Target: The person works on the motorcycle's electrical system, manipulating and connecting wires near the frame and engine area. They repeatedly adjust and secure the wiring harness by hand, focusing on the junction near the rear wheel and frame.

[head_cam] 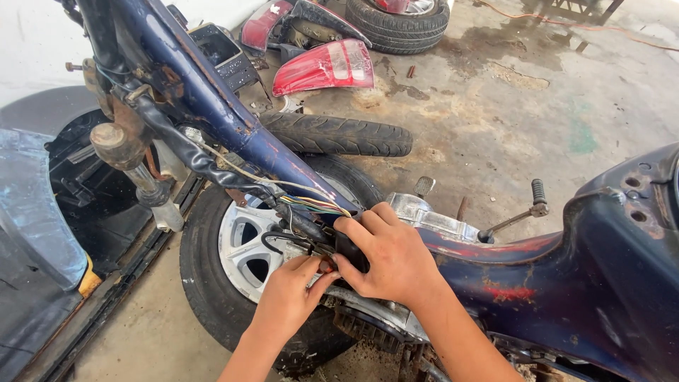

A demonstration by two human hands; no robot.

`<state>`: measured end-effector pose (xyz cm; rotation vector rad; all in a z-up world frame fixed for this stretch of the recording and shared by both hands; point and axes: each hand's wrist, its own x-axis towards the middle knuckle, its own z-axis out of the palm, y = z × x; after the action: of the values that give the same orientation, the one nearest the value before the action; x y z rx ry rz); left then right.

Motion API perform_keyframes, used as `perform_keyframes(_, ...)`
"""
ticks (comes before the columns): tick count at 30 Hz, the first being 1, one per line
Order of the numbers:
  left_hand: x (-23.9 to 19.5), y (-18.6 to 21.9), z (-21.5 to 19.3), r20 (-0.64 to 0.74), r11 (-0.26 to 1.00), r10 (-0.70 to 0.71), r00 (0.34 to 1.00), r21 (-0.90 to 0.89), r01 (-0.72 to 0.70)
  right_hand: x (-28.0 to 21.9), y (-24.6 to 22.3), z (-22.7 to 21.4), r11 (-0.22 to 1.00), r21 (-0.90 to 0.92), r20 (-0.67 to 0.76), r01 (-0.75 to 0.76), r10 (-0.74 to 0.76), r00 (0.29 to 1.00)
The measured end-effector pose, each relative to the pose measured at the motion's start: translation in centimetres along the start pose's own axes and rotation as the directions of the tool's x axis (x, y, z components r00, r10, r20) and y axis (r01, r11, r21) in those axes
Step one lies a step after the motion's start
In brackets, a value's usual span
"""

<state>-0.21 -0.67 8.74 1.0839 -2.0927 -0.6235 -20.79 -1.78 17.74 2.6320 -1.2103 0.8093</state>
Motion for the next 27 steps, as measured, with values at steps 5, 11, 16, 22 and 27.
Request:
perform_keyframes(5, -0.3, 0.1, -0.6, -0.012, 0.998, 0.048, 0.999, 0.041, -0.047, 0.1, 0.0, -0.2, 1.000, 0.004, -0.004, 0.002, -0.002, 1.000)
perform_keyframes(11, -0.3, 2.3, -1.0, -0.167, 0.980, 0.187, 0.968, 0.099, -0.172, 0.2, -0.1, -0.5, 1.000, 0.002, 0.015, 0.025, -0.025, 1.000)
perform_keyframes(16, 0.4, 0.4, 0.1, -0.119, 1.000, 0.028, 0.993, 0.004, -0.027, 1.3, 0.4, -0.9, 0.999, -0.007, 0.004, 0.039, -0.039, 0.999)
perform_keyframes(22, -0.4, -0.6, 0.3, -0.089, 0.999, -0.017, 0.996, 0.028, 0.019, 0.2, -0.1, -0.1, 1.000, -0.026, 0.010, 0.003, -0.003, 1.000)
perform_keyframes(27, -0.7, -0.6, 1.2, -0.072, 0.997, 0.041, 0.997, 0.067, -0.036, -0.2, -0.2, -0.1, 1.000, -0.014, 0.037, 0.019, -0.018, 0.999)
